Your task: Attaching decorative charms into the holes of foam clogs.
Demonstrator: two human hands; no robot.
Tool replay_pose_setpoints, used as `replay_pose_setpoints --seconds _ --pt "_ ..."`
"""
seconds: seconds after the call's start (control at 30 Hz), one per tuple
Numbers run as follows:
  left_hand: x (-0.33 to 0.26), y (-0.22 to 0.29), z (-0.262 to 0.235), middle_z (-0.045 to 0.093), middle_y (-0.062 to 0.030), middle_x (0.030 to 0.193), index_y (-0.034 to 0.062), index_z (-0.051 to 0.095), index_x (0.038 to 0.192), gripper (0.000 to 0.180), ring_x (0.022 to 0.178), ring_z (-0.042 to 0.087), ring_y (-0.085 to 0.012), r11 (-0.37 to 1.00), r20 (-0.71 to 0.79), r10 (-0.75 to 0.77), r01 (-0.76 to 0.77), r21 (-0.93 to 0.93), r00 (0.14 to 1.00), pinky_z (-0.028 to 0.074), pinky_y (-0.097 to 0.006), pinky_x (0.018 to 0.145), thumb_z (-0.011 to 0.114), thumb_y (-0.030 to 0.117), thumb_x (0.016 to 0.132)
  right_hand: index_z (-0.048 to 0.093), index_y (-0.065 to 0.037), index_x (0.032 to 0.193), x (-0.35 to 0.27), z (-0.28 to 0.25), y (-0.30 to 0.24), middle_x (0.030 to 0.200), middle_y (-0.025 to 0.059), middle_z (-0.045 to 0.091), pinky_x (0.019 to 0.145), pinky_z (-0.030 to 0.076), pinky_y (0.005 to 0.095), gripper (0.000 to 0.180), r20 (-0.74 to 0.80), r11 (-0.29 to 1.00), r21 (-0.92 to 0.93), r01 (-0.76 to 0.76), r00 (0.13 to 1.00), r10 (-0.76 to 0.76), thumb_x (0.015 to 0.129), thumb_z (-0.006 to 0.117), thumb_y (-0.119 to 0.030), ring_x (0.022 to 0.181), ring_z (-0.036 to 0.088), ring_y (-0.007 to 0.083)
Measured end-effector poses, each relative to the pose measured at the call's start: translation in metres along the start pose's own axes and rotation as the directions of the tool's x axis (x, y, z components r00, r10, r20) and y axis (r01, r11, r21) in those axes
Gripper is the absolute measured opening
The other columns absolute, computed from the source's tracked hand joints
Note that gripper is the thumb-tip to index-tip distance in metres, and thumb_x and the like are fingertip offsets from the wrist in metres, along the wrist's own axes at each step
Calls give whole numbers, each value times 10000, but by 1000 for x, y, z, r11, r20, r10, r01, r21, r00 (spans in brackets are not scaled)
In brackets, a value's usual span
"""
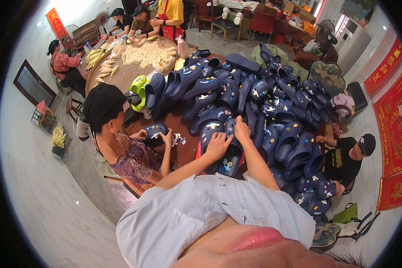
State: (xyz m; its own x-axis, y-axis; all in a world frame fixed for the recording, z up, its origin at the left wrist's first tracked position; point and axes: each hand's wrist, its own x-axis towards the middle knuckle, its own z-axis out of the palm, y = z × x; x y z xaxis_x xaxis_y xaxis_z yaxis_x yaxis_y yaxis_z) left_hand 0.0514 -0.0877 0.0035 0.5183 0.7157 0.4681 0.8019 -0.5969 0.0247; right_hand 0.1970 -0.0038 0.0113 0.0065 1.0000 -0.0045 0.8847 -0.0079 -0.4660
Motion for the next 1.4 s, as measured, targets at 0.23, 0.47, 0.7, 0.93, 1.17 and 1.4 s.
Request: replay_pose_setpoints --seconds 0.23,0.47,0.7,0.93,1.17,1.4 --pt "-1 -1 2 558 -120 935 54 525 1203 435 954 527 -253 999 5 -15 15 37 1000 379 -391 868 527 146 777 442 -52 1103 -3 -7 -23 970 246 645 782 496 491 601 99 992 -126 -27 994 40 772 642 -513 925 626 411" --pt "-1 -1 4 561 -114 927 55 535 1183 419 942 531 -253 1000 -25 -13 14 9 1000 385 -398 857 525 143 774 417 -34 1094 3 -3 -14 922 278 636 781 479 521 422 179 989 -101 105 980 -86 794 575 -286 897 612 452" --pt "-2 -1 3 559 -113 933 61 537 1183 406 941 532 -251 1000 -4 -26 26 3 1000 387 -398 850 519 146 786 475 -82 1149 6 5 -5 905 269 631 792 455 540 347 279 959 -104 264 933 -227 821 487 -194 894 599 461" --pt "3 -1 5 556 -108 926 62 535 1189 403 943 532 -250 999 -14 -42 42 -11 999 386 -394 851 515 140 794 556 13 795 6 1 21 786 225 602 701 455 456 207 -24 858 386 339 933 -358 828 504 -185 780 614 381" --pt "3 -3 -19 564 -105 964 84 517 1223 499 990 525 -254 994 109 -40 50 -93 993 379 -418 855 613 220 753 561 13 766 -20 2 11 699 184 589 612 430 400 374 -200 887 423 185 974 -108 879 583 -343 648 584 326" --pt "18 -28 -11 617 -172 904 93 621 1045 352 909 580 -347 926 233 -50 133 -355 971 433 -454 768 606 369 828 507 -11 756 -74 5 17 653 172 550 581 415 398 319 -340 861 501 88 935 103 901 565 -289 605 564 313"
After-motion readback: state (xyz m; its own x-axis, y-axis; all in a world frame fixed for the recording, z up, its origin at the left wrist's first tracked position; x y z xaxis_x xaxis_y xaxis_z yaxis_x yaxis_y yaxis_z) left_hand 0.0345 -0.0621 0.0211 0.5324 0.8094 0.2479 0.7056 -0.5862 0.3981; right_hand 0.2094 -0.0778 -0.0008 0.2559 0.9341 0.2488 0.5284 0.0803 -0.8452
